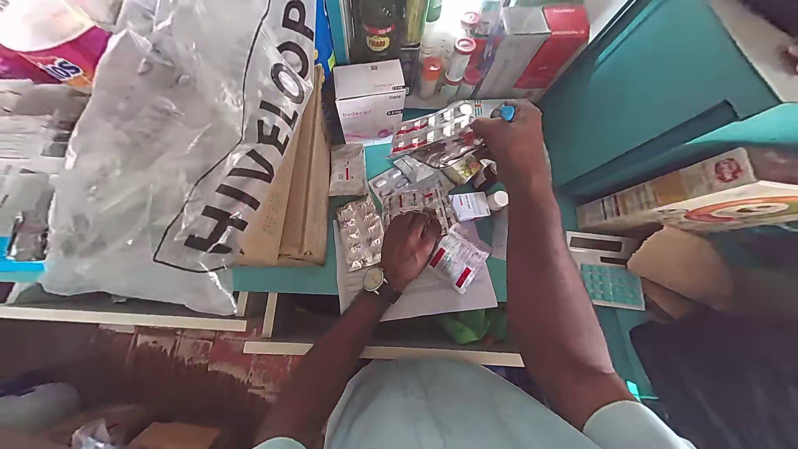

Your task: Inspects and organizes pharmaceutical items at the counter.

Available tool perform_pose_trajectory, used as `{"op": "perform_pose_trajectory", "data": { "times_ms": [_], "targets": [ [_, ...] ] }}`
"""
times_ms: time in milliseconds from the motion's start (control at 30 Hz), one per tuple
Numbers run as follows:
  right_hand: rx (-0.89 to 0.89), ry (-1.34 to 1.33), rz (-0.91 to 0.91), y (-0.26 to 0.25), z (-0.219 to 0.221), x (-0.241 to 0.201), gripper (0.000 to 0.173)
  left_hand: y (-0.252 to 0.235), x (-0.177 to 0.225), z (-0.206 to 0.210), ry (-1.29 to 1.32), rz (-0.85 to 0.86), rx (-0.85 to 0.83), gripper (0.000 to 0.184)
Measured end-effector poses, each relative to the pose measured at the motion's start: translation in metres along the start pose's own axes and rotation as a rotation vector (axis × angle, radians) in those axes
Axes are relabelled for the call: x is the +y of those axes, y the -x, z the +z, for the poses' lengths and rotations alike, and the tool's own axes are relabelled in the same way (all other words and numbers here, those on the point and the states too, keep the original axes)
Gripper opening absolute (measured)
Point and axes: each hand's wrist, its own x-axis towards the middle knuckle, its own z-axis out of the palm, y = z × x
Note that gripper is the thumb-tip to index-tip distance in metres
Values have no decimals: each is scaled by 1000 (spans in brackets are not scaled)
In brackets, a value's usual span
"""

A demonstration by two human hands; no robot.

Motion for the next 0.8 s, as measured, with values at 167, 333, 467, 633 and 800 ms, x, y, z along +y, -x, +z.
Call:
{"op": "perform_pose_trajectory", "data": {
  "times_ms": [167, 333, 467, 633, 800],
  "targets": [
    [15, 24, 20, 4, -3, 9, 25, -24, -1, -22, 320, -180, -177, 31],
    [54, 87, 16, 22, -11, 22, 27, -81, -65, -34, -20, -549, -449, 34],
    [86, 124, -57, 35, -20, 35, 29, -102, -93, -19, -148, -613, -694, 58],
    [124, 24, -66, 43, -38, 37, 30, -121, -110, -25, 11, -698, -759, 52],
    [176, -93, -91, 61, -61, 30, 27, -112, -71, -79, 75, -563, -139, 28]
  ]
}}
